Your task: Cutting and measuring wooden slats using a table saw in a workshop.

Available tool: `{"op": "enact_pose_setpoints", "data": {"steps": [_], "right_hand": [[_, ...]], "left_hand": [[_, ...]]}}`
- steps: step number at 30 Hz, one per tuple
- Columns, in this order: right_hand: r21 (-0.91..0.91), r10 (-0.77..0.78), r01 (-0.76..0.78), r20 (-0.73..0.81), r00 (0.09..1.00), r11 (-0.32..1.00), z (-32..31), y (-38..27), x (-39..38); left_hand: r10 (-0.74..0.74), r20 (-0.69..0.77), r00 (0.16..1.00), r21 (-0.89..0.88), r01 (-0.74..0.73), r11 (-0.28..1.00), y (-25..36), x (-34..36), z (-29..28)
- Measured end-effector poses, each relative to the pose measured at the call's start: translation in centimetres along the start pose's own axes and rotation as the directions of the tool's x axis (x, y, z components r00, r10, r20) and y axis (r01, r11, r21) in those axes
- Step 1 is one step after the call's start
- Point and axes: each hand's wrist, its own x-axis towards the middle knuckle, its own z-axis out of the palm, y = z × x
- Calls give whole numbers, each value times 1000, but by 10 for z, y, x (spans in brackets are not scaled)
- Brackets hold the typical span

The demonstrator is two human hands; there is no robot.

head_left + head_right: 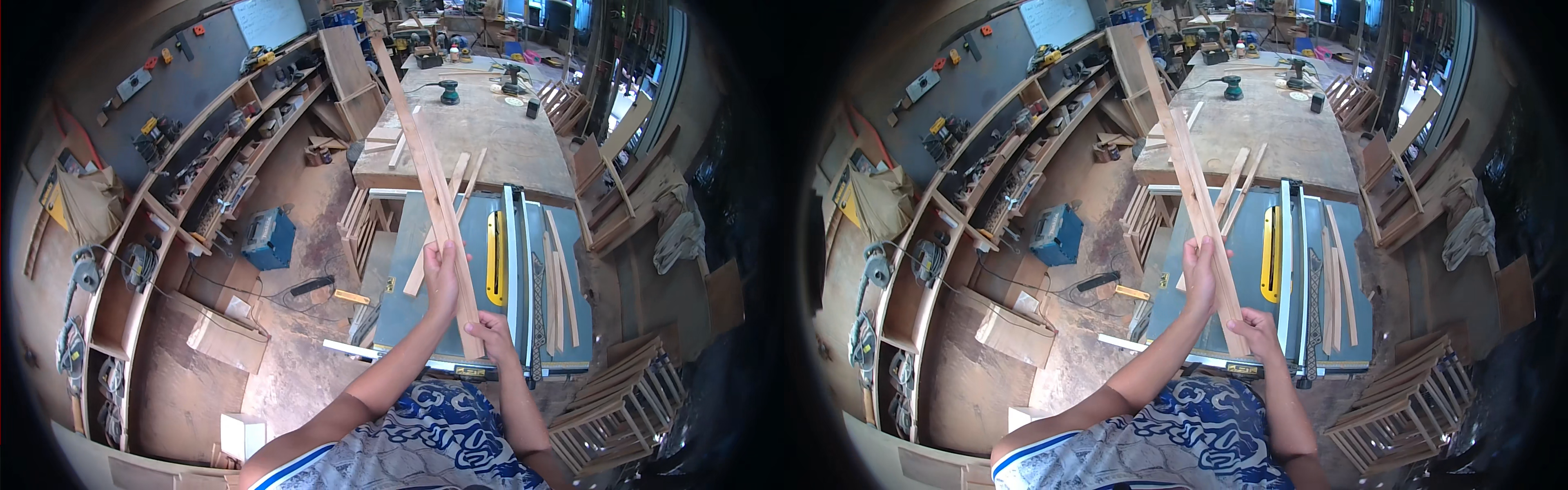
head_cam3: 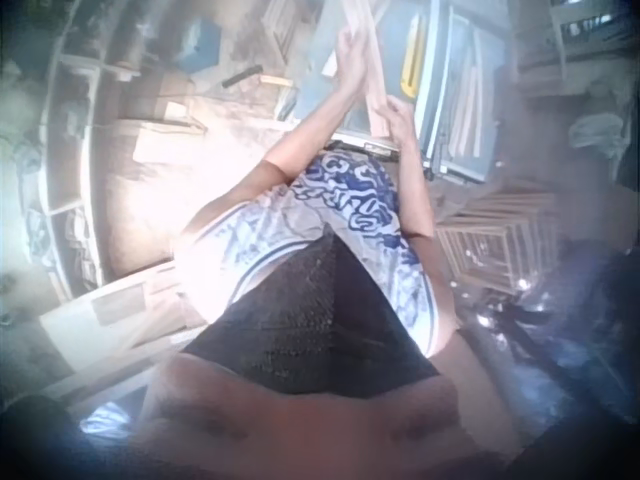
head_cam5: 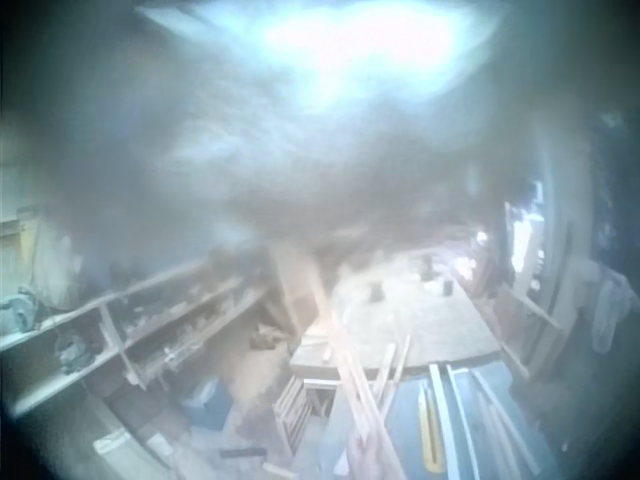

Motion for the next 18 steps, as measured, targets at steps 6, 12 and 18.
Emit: {"op": "enact_pose_setpoints", "data": {"steps": [6,12,18], "right_hand": [[46,20,-18,-39,999,999,5,4,-3],[-100,-83,52,-339,937,994,-29,-7,-26],[-693,-466,-252,-666,583,675,-219,5,-68]], "left_hand": [[-17,-23,1000,-15,17,1000,-11,6,-8],[-99,-67,993,43,102,994,-35,35,-41],[-298,-32,954,58,299,952,-43,55,-107]]}}
